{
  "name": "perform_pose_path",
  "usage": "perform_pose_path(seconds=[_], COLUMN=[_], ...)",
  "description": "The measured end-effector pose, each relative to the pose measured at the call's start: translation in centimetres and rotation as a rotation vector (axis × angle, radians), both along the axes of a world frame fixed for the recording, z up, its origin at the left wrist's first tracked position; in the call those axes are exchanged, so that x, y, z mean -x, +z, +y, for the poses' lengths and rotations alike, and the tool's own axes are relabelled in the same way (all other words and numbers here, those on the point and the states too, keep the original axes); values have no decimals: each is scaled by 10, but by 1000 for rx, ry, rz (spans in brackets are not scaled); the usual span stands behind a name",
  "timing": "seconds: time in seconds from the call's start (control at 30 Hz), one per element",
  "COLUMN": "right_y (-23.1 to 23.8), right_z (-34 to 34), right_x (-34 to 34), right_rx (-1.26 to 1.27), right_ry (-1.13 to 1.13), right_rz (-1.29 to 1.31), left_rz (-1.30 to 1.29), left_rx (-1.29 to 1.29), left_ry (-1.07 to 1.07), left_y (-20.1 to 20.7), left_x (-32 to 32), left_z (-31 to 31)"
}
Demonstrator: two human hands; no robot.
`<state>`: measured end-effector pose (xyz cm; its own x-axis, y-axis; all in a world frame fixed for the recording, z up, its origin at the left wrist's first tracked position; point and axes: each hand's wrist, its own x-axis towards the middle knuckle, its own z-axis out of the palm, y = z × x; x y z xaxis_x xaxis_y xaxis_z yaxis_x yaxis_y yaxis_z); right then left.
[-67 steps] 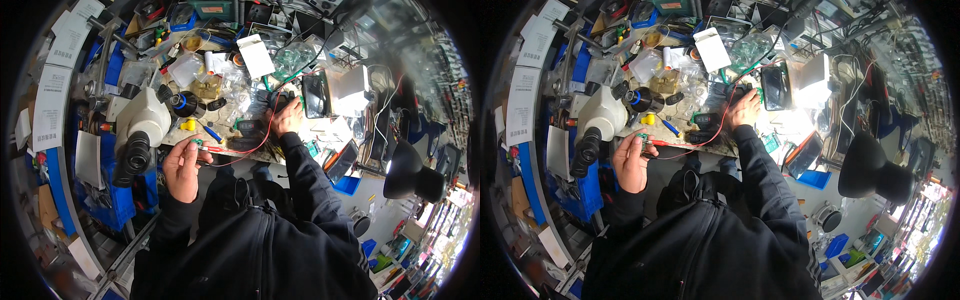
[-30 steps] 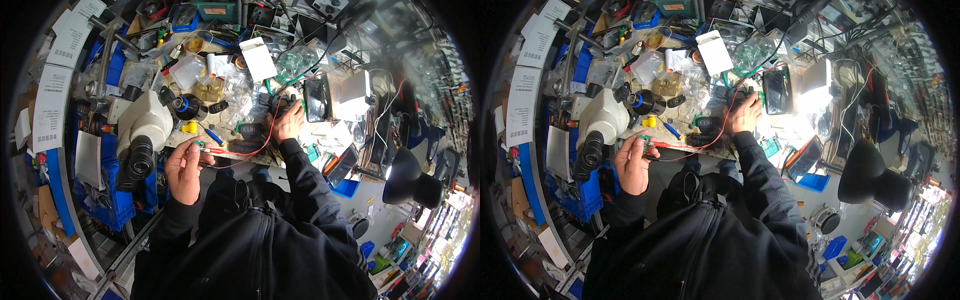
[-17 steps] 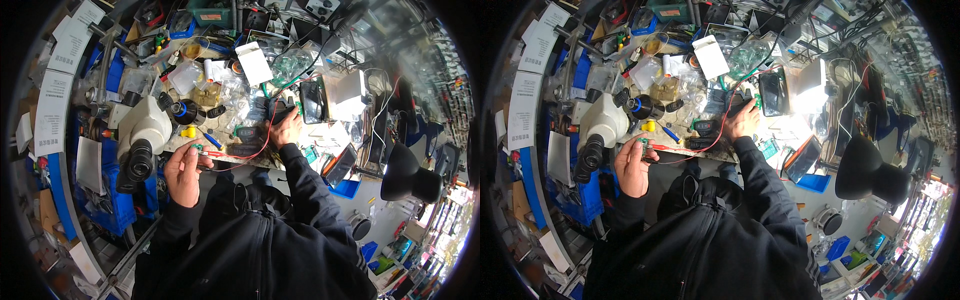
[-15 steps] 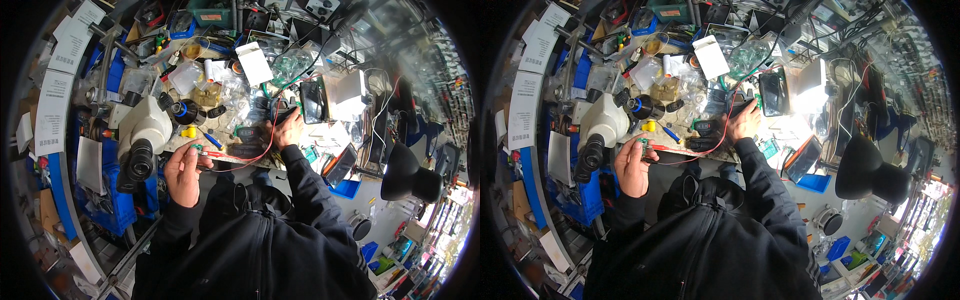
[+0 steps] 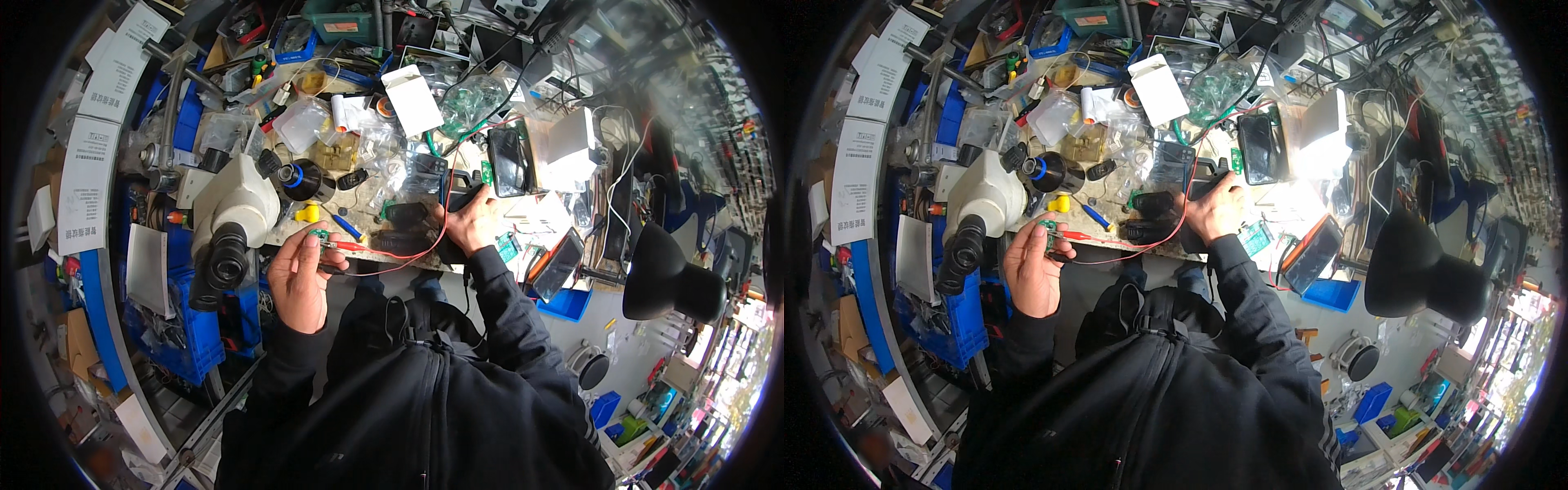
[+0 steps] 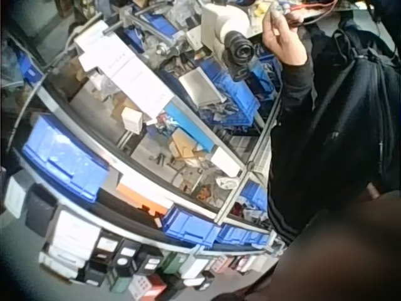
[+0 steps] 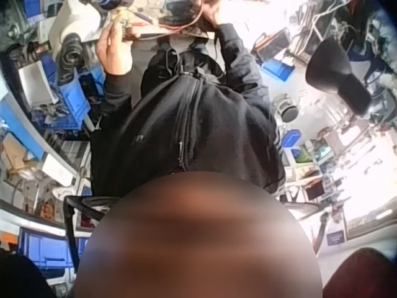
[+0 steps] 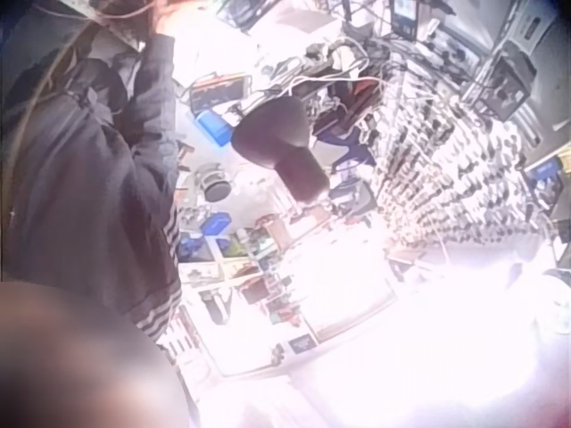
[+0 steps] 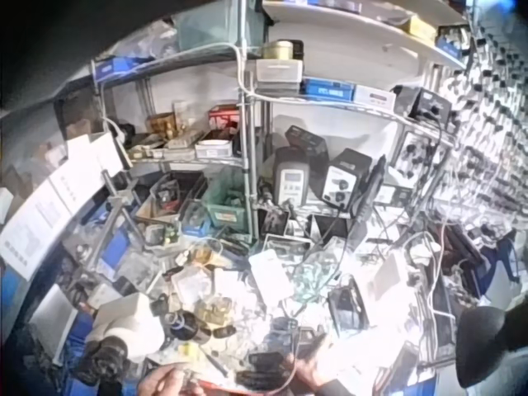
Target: The person tests a small green circuit board by connecting red and black wires to a power supply and observing the board's response. They repeatedly connect and disconnect the wires, adjust the power supply, and move between workstations. The person also handles a handheld diagnostic device and a small yellow component.
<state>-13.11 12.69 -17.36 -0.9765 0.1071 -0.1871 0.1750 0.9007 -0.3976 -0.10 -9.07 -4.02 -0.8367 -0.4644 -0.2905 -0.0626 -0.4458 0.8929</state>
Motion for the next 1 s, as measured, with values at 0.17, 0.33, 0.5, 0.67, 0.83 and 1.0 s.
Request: perform_pose_path(seconds=[0.17, 0.33, 0.5, 0.67, 0.83, 1.0], right_y=[8, 3, -1, -12, -24, -37], right_z=[8, 17, 12, 2, -1, 1], right_x=[-14, -21, -5, 22, 26, 26], right_rx=[70, 103, 0, -105, -184, -148], right_ry=[-22, -5, 13, -75, -56, -62], right_rz=[-24, 24, 251, -57, -63, -60], left_rz=[-18, -34, -44, -36, -24, -31], left_rx=[16, 10, -29, -154, -300, -276], left_ry=[16, -7, -33, -71, -90, -105], left_y=[-1, -4, -3, 3, 1, -1], left_x=[-1, -2, -2, -9, -15, -18], left_z=[1, 3, 7, 9, 8, 10])
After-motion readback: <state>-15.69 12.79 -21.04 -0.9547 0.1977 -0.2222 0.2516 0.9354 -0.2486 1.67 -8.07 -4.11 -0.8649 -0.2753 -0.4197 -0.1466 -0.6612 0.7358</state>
